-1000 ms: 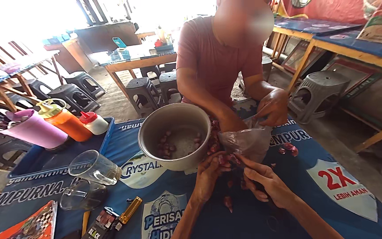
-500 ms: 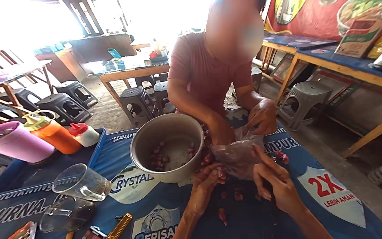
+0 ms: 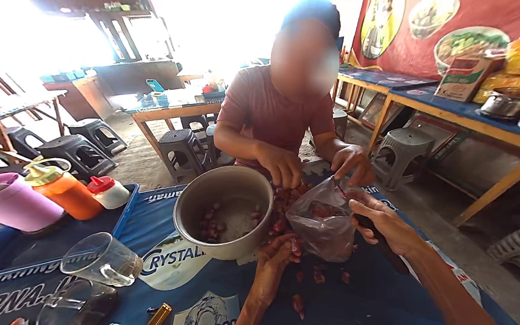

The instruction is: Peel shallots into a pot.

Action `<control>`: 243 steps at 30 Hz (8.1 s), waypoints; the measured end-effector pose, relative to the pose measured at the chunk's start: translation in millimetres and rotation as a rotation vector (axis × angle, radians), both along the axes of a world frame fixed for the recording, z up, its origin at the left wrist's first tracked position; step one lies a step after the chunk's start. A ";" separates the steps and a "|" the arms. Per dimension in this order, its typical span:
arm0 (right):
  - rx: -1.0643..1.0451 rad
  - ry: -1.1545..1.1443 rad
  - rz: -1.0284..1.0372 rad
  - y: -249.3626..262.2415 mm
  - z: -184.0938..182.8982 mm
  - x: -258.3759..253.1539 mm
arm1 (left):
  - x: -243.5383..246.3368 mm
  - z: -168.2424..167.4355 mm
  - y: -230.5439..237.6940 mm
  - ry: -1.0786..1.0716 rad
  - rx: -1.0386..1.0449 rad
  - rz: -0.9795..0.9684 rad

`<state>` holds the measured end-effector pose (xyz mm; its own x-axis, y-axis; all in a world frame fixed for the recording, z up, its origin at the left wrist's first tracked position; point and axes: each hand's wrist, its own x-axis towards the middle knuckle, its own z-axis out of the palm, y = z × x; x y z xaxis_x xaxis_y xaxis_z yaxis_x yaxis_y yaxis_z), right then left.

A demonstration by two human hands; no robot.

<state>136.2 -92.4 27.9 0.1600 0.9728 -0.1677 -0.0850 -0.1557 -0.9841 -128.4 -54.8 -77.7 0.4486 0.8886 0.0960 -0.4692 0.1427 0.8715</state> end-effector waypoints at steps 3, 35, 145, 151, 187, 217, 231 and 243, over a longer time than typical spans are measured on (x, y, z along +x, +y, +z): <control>0.019 -0.026 -0.022 -1.7 -2.5 -3.2 | 1.2 -0.1 -0.8 0.002 -0.012 0.003; 0.058 0.022 0.090 -20.3 -27.7 5.6 | -4.3 16.1 -0.7 -0.143 -0.082 -0.096; 0.347 -0.298 0.300 -37.9 -88.7 -63.7 | 17.8 20.3 -19.3 0.244 0.167 0.255; 0.138 0.055 0.433 -37.8 -77.8 -57.8 | 17.3 22.1 -18.0 0.233 0.160 0.256; 0.219 -0.103 0.353 -43.1 -83.5 -62.9 | 15.3 20.6 -20.5 0.324 0.265 0.278; 0.124 0.157 0.320 -48.9 -75.3 -62.9 | 14.1 23.7 -21.6 0.246 0.256 0.203; 0.337 -0.190 0.343 -47.4 -89.1 -70.0 | 16.9 24.7 -22.4 0.227 0.120 0.275; 0.383 -0.309 0.290 -44.5 -92.8 -67.2 | 19.9 17.7 -23.7 0.158 0.122 0.254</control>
<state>69.1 -136.9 -64.9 -0.1369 0.9664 0.2176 0.2091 0.2429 -0.9472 -108.5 -78.4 -60.0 0.2316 0.9602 0.1559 -0.3342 -0.0720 0.9398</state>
